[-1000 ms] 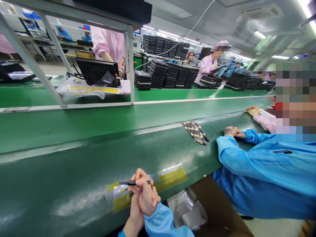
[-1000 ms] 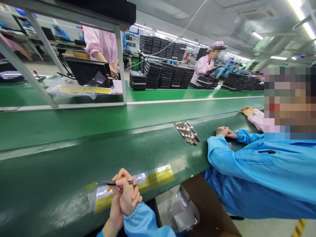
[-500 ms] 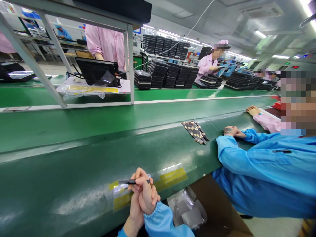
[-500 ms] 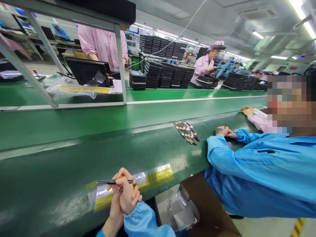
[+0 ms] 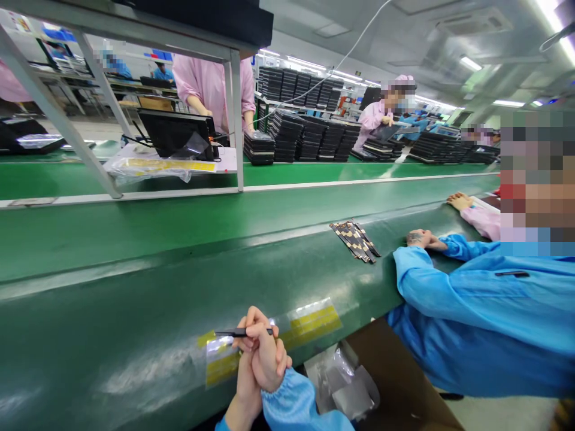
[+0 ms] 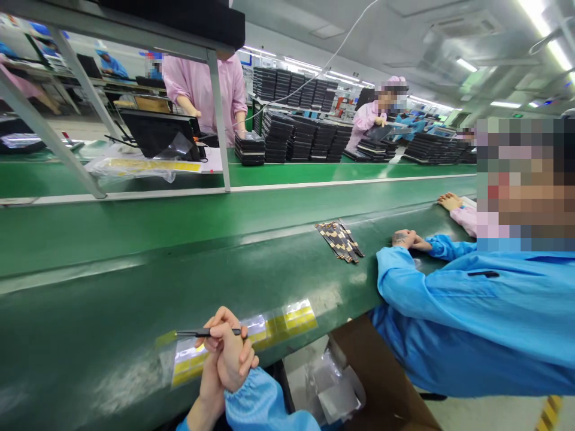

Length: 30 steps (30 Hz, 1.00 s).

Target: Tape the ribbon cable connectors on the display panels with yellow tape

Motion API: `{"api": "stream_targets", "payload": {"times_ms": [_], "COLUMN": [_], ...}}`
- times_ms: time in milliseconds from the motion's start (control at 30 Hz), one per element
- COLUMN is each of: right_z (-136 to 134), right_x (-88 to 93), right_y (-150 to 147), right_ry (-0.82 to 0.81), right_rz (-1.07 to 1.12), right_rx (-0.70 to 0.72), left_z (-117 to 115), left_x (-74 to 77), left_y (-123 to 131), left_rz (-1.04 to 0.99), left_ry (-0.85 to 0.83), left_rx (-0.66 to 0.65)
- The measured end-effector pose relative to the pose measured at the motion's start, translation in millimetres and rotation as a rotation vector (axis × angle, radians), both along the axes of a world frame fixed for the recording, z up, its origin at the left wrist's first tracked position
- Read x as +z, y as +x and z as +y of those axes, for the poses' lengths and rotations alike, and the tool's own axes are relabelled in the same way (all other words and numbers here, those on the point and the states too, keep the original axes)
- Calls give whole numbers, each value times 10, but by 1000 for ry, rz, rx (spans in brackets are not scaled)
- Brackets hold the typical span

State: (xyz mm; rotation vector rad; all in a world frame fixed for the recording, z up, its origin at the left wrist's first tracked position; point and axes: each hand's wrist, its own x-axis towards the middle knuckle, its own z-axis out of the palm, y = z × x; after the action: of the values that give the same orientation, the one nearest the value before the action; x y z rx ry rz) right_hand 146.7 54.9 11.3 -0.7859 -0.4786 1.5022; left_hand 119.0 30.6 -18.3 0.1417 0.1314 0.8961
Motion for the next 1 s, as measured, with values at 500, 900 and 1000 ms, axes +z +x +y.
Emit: {"api": "stream_targets", "payload": {"times_ms": [500,900,1000], "right_z": [-7,-13,-8], "right_x": [31,31,22], "right_y": [-11,1,-1], "right_ry": [-5,-15,-4], "right_rz": [14,19,-2], "right_rx": [3,12,2], "left_z": [-1,12,12], "left_x": [-106,-52,-25], "left_y": [-6,-21,-20], "left_rz": [60,81,77], "left_ry": [-26,-21,-20], "left_rx": [17,-2,-10]}}
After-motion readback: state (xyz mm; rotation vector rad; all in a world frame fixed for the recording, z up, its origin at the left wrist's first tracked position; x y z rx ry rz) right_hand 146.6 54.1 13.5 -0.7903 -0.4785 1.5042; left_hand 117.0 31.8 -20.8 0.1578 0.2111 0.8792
